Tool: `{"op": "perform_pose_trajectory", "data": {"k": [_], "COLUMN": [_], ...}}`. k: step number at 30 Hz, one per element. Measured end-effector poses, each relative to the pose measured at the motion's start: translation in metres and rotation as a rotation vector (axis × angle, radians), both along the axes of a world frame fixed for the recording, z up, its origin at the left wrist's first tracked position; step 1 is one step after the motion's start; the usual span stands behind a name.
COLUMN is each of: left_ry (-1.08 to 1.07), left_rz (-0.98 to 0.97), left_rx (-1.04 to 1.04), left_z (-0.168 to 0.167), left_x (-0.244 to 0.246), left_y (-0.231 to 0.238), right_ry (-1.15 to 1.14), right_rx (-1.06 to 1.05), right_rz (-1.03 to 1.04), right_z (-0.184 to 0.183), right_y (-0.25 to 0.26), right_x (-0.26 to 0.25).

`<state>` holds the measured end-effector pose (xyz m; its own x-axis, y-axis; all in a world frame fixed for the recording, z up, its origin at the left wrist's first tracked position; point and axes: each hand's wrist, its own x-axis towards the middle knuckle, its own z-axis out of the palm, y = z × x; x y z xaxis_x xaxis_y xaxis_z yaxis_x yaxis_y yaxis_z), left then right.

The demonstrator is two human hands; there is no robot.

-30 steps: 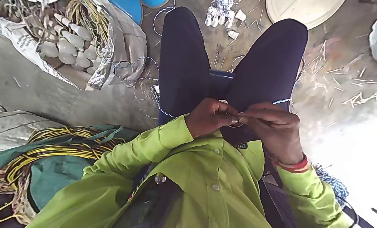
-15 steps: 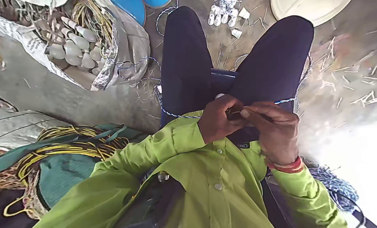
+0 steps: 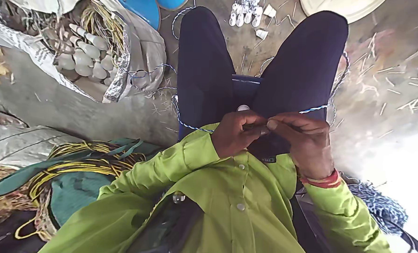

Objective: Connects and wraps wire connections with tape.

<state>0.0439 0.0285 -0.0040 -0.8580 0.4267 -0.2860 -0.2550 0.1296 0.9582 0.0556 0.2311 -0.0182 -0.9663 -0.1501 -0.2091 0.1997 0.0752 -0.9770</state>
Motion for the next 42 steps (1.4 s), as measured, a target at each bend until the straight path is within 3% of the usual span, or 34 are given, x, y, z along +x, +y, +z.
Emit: {"op": "perform_pose_trajectory", "data": {"k": [15,42], "left_ry": [-0.081,-0.023], "left_rz": [-0.114,0.013], "left_rx": [-0.054,-0.219], "left_z": [-0.001,0.003], "left_x": [-0.005,0.000], "left_y": [-0.009,0.007], "right_ry": [0.193,0.294], "right_rx": [0.199,0.313], "right_rz": [0.270,0.185], "right_z": [0.001,-0.006], "right_y": [0.016,0.010], "right_x": [-0.001,0.005]}}
